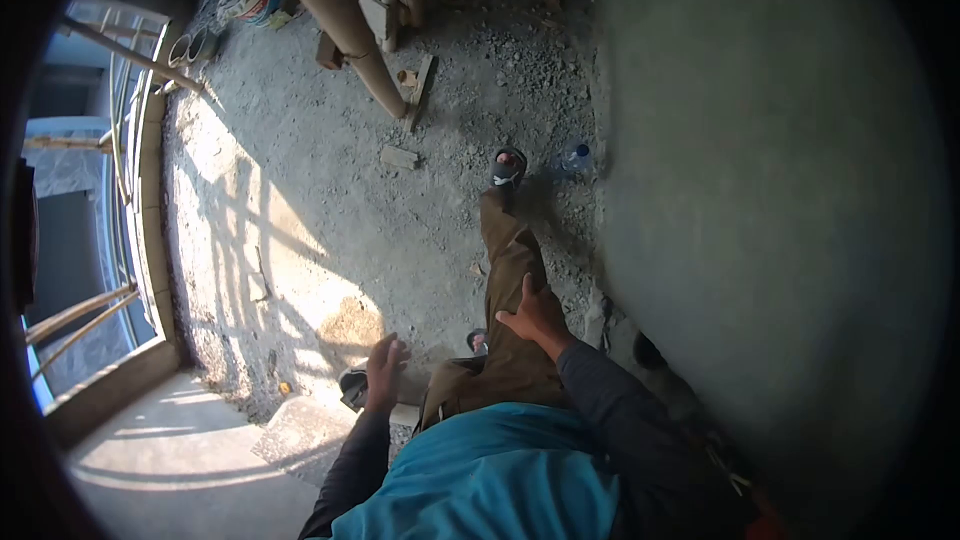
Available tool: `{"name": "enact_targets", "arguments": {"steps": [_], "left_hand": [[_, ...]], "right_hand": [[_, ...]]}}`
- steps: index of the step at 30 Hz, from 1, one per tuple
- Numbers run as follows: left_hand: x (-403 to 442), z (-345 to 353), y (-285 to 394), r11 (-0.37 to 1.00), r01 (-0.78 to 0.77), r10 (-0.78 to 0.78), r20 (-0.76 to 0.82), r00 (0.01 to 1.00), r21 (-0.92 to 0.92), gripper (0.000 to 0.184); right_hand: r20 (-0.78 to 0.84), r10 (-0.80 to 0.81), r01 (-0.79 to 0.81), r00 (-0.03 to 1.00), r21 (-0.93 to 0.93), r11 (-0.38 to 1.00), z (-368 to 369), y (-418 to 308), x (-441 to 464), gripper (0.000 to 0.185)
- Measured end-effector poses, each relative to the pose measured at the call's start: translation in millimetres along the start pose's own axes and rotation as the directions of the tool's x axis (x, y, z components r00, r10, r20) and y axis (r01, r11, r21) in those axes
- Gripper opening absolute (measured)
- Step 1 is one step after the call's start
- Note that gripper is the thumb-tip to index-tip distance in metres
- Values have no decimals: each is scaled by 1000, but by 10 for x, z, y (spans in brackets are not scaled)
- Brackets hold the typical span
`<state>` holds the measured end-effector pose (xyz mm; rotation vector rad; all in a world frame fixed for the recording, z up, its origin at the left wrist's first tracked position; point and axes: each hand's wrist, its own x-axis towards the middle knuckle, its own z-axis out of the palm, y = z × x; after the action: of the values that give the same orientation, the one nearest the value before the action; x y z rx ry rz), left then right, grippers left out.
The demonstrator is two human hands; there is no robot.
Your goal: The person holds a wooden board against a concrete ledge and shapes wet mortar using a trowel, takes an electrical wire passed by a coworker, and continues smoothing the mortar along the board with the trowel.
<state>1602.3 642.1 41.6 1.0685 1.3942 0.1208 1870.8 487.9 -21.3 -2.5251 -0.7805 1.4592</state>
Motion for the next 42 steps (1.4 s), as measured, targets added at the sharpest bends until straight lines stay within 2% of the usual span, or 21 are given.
{"name": "enact_targets", "arguments": {"steps": [3,5,6,8,10,11,12,13,15,19,22,24,28,29,31,33,35,36,39,41,42], "left_hand": [[864,605,275,919,-24,-50,179,983,393,43],[1699,1119,598,816,-223,75,285,956,533,41],[2154,1392,731,763,-290,139,291,946,578,39],[3143,2112,1084,712,-397,256,311,915,580,34],[4248,2842,1233,513,-471,335,338,880,718,25],[4734,3115,1258,537,-627,515,369,773,564,22],[5157,3419,1349,554,-626,533,344,773,549,21],[5602,3654,1401,437,-692,593,395,702,575,22],[6183,4037,1713,378,-700,537,473,698,606,23],[7152,4441,1844,100,-610,429,519,739,786,29],[7779,4585,1819,-111,-662,296,661,690,741,29],[7799,4763,1770,-301,-603,243,670,701,739,31],[7793,4933,1756,-454,-586,284,732,619,671,34],[7688,5023,1810,-302,-520,233,591,772,799,34],[7876,4977,1727,-562,-592,201,789,580,578,33],[8039,4927,1556,-633,-582,280,852,443,511,23],[8036,4928,1523,-677,-579,234,879,416,455,12],[8128,4905,1447,-703,-541,355,887,294,461,7],[8190,4936,1364,-618,-554,402,830,386,557,9],[8060,4911,1393,-662,-503,445,831,334,556,11],[8069,4892,1385,-642,-512,421,820,387,571,12]], "right_hand": [[34,82,-86,996,152,985,-277,-84,725,96],[-186,-80,97,979,87,992,-488,-120,1171,88],[-158,-65,83,985,110,990,-636,-161,1371,88],[-122,-68,99,990,268,958,-911,-241,1621,76],[-39,-60,68,997,276,959,-1150,-308,1824,77],[28,-70,60,997,269,961,-1248,-341,1881,77],[136,-4,-37,991,294,955,-1363,-353,1946,72],[172,-3,-49,985,301,952,-1432,-329,1981,72],[-9,30,-25,1000,345,938,-1511,-248,2068,63],[-71,87,-50,994,406,912,-1698,-73,2197,67],[-41,185,-146,982,462,875,-1782,20,2236,66],[-16,243,-206,970,485,850,-1775,48,2211,63],[-21,253,-214,967,469,857,-1710,108,2155,63],[-5,251,-219,968,468,856,-1710,150,2141,62],[-5,243,-213,970,463,860,-1801,180,2190,61],[23,296,-263,955,527,808,-1933,148,2195,64],[20,290,-256,957,533,806,-1985,135,2203,64],[24,290,-258,957,533,806,-2000,144,2217,64],[-34,301,-240,953,520,820,-1954,154,2150,65],[-44,314,-251,948,500,829,-1973,136,2141,65],[-9,326,-275,945,515,812,-2023,119,2147,65]]}}
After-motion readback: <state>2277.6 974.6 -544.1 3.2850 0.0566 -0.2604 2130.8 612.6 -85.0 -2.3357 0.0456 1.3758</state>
